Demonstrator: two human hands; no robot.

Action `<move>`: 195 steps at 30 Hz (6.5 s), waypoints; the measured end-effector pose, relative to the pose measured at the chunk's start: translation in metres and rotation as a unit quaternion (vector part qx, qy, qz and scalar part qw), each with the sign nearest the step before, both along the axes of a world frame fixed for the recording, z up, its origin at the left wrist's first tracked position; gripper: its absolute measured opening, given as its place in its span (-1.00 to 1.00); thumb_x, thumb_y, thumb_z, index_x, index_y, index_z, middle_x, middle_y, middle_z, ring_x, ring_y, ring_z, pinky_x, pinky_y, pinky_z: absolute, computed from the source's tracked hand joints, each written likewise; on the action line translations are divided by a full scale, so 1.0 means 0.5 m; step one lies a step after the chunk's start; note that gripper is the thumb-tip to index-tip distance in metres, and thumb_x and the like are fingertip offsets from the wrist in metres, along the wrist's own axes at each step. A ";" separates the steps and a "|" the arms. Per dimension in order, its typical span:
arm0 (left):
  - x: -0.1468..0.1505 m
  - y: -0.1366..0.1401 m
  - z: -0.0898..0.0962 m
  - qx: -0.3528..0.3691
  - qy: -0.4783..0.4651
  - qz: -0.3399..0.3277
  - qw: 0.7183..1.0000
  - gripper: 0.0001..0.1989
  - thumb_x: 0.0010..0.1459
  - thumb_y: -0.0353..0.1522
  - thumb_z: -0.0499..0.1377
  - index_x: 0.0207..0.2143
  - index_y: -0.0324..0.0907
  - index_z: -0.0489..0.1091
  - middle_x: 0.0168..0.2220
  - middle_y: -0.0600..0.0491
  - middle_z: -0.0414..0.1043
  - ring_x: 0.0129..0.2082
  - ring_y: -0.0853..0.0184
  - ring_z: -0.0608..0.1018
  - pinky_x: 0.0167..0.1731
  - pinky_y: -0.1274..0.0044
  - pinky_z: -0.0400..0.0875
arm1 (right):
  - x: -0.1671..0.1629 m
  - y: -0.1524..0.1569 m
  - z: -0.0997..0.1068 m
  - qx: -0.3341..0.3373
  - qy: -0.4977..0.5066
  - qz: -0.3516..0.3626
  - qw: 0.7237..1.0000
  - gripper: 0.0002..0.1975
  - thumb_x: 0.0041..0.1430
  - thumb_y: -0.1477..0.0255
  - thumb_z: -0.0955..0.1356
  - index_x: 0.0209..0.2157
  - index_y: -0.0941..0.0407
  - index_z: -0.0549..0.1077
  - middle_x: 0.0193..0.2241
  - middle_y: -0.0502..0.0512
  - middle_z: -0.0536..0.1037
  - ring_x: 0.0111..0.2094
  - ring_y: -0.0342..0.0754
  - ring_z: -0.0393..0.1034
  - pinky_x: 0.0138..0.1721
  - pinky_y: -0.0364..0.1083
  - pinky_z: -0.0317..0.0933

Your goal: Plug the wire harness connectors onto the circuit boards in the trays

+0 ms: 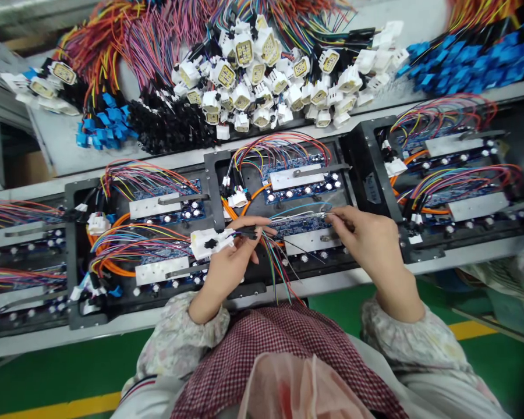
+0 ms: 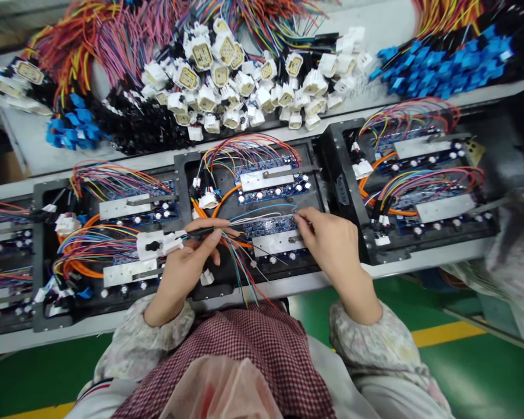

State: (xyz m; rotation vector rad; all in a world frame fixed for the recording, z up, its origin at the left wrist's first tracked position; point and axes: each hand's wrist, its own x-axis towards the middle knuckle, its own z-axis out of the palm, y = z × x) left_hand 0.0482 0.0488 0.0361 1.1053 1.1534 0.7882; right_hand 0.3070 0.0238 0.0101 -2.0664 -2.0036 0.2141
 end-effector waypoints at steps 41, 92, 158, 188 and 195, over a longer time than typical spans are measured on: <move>0.006 0.001 0.008 0.021 0.018 -0.007 1.000 -0.85 0.28 -0.33 0.12 -0.30 -0.18 0.45 -0.23 0.04 0.53 -0.51 0.51 0.52 -0.54 0.68 0.53 | -0.095 -0.042 0.062 -0.017 0.040 0.155 0.987 -0.65 0.34 0.29 0.26 -0.51 0.08 0.46 -0.62 -0.06 0.50 -0.66 -0.18 0.28 -0.56 -0.11 -0.08; 0.013 -0.003 0.002 0.014 -0.014 -0.022 1.000 -0.87 0.26 -0.28 0.16 -0.22 -0.15 0.40 -0.23 0.01 0.52 -0.24 0.34 0.61 -0.50 0.66 0.55 | -0.035 0.020 -0.008 -0.036 0.136 0.074 0.987 -0.74 0.27 0.32 0.31 -0.26 0.12 0.62 -0.45 0.11 0.55 -0.42 -0.03 0.43 -0.37 -0.09 0.22; 0.016 0.002 -0.010 0.019 -0.009 0.018 1.000 -0.80 0.29 -0.26 0.16 -0.10 -0.15 0.46 -0.18 0.00 0.57 -0.50 0.49 0.53 -0.53 0.67 0.51 | -0.014 0.005 0.016 0.015 0.038 0.043 0.998 -0.75 0.29 0.25 0.33 -0.21 0.05 0.62 -0.38 0.06 0.66 -0.41 -0.01 0.53 -0.44 -0.08 0.18; 0.024 0.005 0.005 -0.003 -0.020 0.030 0.999 -0.82 0.28 -0.26 0.18 -0.14 -0.16 0.45 -0.27 -0.01 0.63 -0.27 0.32 0.68 -0.56 0.69 0.49 | -0.035 0.014 -0.016 -0.039 0.187 0.021 0.981 -0.82 0.27 0.33 0.30 -0.27 0.07 0.53 -0.33 0.06 0.65 -0.30 0.01 0.55 -0.31 -0.07 0.28; 0.022 0.005 0.005 0.012 -0.008 0.018 1.000 -0.81 0.29 -0.27 0.17 -0.14 -0.17 0.46 -0.25 -0.02 0.63 -0.25 0.32 0.67 -0.53 0.66 0.49 | -0.036 0.018 -0.014 -0.052 0.196 0.027 0.979 -0.79 0.27 0.32 0.29 -0.26 0.07 0.55 -0.34 0.09 0.65 -0.32 0.01 0.53 -0.33 -0.07 0.26</move>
